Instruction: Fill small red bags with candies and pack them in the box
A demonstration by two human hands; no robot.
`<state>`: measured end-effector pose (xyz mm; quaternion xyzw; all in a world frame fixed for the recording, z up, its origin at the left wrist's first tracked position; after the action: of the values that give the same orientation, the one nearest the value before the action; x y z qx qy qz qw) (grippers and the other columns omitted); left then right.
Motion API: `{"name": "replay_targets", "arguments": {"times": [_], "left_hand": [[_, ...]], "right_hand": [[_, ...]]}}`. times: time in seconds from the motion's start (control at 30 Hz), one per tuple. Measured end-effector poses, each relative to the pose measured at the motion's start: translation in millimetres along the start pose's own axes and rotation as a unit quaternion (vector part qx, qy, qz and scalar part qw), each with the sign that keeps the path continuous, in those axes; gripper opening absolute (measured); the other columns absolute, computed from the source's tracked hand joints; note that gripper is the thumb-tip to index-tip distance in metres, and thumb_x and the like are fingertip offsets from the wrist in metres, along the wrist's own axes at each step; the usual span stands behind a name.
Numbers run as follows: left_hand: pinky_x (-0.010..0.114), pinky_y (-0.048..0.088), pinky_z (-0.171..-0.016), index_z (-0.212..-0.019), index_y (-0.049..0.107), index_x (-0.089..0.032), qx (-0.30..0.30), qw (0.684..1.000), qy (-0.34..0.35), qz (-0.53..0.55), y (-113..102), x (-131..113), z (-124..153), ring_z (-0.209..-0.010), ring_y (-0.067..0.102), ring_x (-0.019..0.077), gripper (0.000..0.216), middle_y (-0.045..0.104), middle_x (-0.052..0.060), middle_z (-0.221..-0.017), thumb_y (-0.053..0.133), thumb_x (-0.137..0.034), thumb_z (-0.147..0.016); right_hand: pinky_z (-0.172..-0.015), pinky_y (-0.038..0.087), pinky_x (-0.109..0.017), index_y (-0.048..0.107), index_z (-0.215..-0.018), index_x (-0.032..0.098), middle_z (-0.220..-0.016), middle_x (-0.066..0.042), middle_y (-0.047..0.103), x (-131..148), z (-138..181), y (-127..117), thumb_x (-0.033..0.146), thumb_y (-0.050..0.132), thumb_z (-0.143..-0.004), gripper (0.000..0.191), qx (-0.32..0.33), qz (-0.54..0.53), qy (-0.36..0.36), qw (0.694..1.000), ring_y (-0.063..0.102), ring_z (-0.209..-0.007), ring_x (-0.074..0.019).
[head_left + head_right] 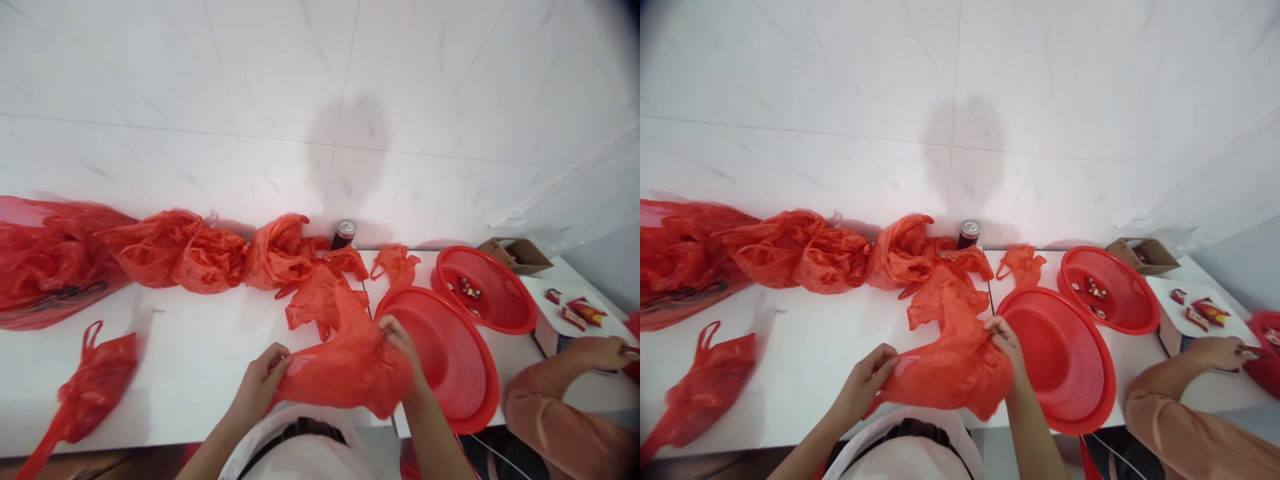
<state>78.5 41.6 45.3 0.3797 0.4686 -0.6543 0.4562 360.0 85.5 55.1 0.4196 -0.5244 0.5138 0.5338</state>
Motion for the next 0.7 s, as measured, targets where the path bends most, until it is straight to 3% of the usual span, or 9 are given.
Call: {"name": "replay_targets", "arguments": {"times": [0.1, 0.2, 0.27, 0.33, 0.4, 0.47, 0.53, 0.6, 0.7], "left_hand": [[0.022, 0.037, -0.054, -0.078, 0.058, -0.020, -0.057, 0.998, -0.024, 0.028, -24, 1, 10, -0.057, 0.044, 0.0128, 0.035, 0.051, -0.003, -0.061, 0.053, -0.054, -0.084], [0.022, 0.033, -0.052, -0.078, 0.059, -0.021, -0.077, 0.997, -0.032, 0.005, -34, -6, 16, -0.055, 0.039, 0.0121, 0.038, 0.044, -0.005, -0.058, 0.055, -0.058, -0.082], [0.022, 0.030, -0.051, -0.078, 0.060, -0.021, -0.065, 0.997, -0.029, -0.012, -30, -14, 16, -0.053, 0.035, 0.0113, 0.038, 0.040, -0.006, -0.056, 0.055, -0.058, -0.081], [0.021, 0.028, -0.050, -0.078, 0.059, -0.020, -0.040, 0.999, -0.033, 0.005, -20, -21, 16, -0.052, 0.033, 0.0103, 0.037, 0.038, -0.006, -0.056, 0.055, -0.057, -0.082], [0.021, 0.027, -0.048, -0.080, 0.058, -0.020, -0.029, 0.997, -0.049, 0.056, -13, -25, 16, -0.049, 0.032, 0.0094, 0.037, 0.038, -0.007, -0.055, 0.056, -0.057, -0.081], [0.020, 0.030, -0.048, -0.081, 0.055, -0.021, -0.046, 0.986, -0.074, 0.141, -15, -26, 18, -0.049, 0.036, 0.0093, 0.037, 0.042, -0.007, -0.056, 0.060, -0.057, -0.079], [0.021, 0.037, -0.051, -0.080, 0.051, -0.021, -0.084, 0.964, -0.092, 0.237, -27, -22, 22, -0.051, 0.044, 0.0105, 0.037, 0.048, -0.006, -0.060, 0.063, -0.056, -0.076], [0.024, 0.044, -0.058, -0.084, 0.051, -0.022, -0.092, 0.948, -0.107, 0.286, -43, -14, 26, -0.059, 0.053, 0.0129, 0.036, 0.055, -0.004, -0.068, 0.067, -0.052, -0.074], [0.027, 0.048, -0.063, -0.095, 0.057, -0.022, -0.049, 0.978, -0.107, 0.172, -62, 2, 31, -0.067, 0.058, 0.0157, 0.036, 0.059, -0.002, -0.075, 0.072, -0.043, -0.070]], "right_hand": [[-0.069, 0.049, -0.030, 0.049, -0.069, 0.023, -0.073, 0.000, 0.062, 5, -9, -19, 0.028, 0.056, -0.072, 0.009, -0.061, -0.059, 0.019, 0.996, 0.060, -0.068, -0.0170], [-0.077, 0.047, -0.031, 0.056, -0.073, 0.023, -0.077, -0.001, 0.064, 30, 0, -14, 0.024, 0.052, -0.075, 0.004, -0.133, 0.044, -0.019, 0.990, 0.060, -0.078, -0.0186], [-0.075, 0.047, -0.030, 0.061, -0.078, 0.024, -0.083, -0.003, 0.066, 52, 13, 15, 0.024, 0.049, -0.079, 0.012, -0.063, 0.099, -0.073, 0.990, 0.061, -0.081, -0.0195], [-0.074, 0.047, -0.029, 0.065, -0.084, 0.025, -0.089, -0.004, 0.068, 66, 28, 59, 0.023, 0.046, -0.084, 0.019, 0.103, 0.145, -0.146, 0.973, 0.062, -0.083, -0.0194], [-0.075, 0.047, -0.029, 0.067, -0.086, 0.025, -0.086, -0.003, 0.069, 61, 42, 97, 0.022, 0.044, -0.088, 0.023, 0.252, 0.219, -0.200, 0.921, 0.063, -0.081, -0.0188], [-0.075, 0.047, -0.030, 0.069, -0.084, 0.025, -0.079, -0.004, 0.070, 36, 43, 114, 0.023, 0.044, -0.090, 0.025, 0.307, 0.318, -0.192, 0.876, 0.064, -0.076, -0.0193], [-0.073, 0.048, -0.032, 0.071, -0.088, 0.023, -0.079, -0.006, 0.071, 1, 32, 107, 0.026, 0.051, -0.088, 0.021, 0.287, 0.406, -0.120, 0.859, 0.066, -0.076, -0.0219], [-0.071, 0.049, -0.030, 0.071, -0.103, 0.023, -0.086, -0.007, 0.073, -30, 21, 89, 0.028, 0.062, -0.080, 0.025, 0.280, 0.427, -0.032, 0.859, 0.068, -0.080, -0.0238], [-0.062, 0.049, -0.024, 0.065, -0.120, 0.028, -0.095, -0.005, 0.074, -52, 15, 66, 0.028, 0.071, -0.071, 0.050, 0.332, 0.338, 0.054, 0.879, 0.070, -0.083, -0.0222]]}}
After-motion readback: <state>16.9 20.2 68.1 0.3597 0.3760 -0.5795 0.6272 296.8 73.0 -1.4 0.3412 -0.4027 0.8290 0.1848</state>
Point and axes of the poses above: each hand's wrist, its own z-axis away from the middle knuckle, its own y-axis out of the palm, x = y × z, the point moved 4 cm from there along -z, towards the middle knuckle
